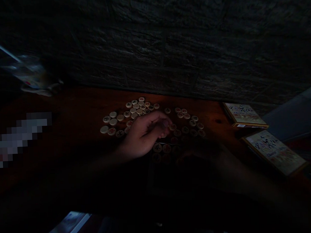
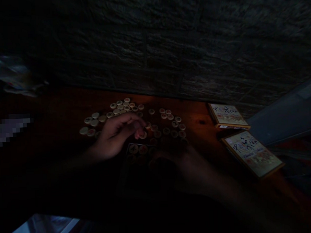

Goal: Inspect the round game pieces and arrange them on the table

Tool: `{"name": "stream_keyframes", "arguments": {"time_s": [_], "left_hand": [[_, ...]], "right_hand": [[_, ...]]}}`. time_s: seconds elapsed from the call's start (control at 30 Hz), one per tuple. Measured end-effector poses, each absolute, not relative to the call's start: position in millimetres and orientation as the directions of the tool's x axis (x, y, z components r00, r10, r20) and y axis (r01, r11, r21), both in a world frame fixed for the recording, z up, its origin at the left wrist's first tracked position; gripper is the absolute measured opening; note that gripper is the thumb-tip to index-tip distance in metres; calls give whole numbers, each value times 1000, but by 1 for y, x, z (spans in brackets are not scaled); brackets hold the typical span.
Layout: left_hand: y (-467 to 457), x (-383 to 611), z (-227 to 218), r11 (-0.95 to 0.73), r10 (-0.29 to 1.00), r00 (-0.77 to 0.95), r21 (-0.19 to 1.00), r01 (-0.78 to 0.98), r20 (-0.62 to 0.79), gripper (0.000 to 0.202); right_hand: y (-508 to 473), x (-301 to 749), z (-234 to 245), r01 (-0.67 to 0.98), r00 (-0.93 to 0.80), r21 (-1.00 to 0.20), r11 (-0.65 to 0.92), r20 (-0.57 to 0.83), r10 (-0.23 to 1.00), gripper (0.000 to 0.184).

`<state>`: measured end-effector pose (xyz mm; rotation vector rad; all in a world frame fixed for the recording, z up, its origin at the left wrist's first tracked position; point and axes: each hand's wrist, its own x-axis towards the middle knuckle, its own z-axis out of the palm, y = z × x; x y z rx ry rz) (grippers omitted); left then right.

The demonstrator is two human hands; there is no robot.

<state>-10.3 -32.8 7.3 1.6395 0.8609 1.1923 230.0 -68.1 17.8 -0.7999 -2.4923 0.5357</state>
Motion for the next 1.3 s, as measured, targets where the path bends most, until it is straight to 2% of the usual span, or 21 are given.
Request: {"name": "stream_keyframes", "arguments": {"time_s": [0.53, 0.63, 0.8, 1.0, 1.3], "left_hand": [[-31, -11, 2, -374, 877, 333, 927, 26, 345, 15], [-31, -11, 3, -375, 879, 326, 927, 22, 348, 16], [-30, -10, 4, -360, 886, 326, 932, 34, 331, 14], [-31, -9, 4, -356, 884, 337, 934, 35, 324, 12], [-31, -10, -1, -372, 865, 387, 925, 70, 319, 19]], "right_hand": [[-67, 230, 15, 446, -745, -397, 802, 332, 578, 29], [-68, 232, 15, 420, -779, -367, 830, 324, 537, 25], [-66, 235, 14, 353, -829, -339, 872, 320, 459, 32], [-69, 229, 17, 363, -812, -308, 879, 359, 461, 25], [-72, 224, 16, 423, -792, -245, 873, 367, 487, 22]]}}
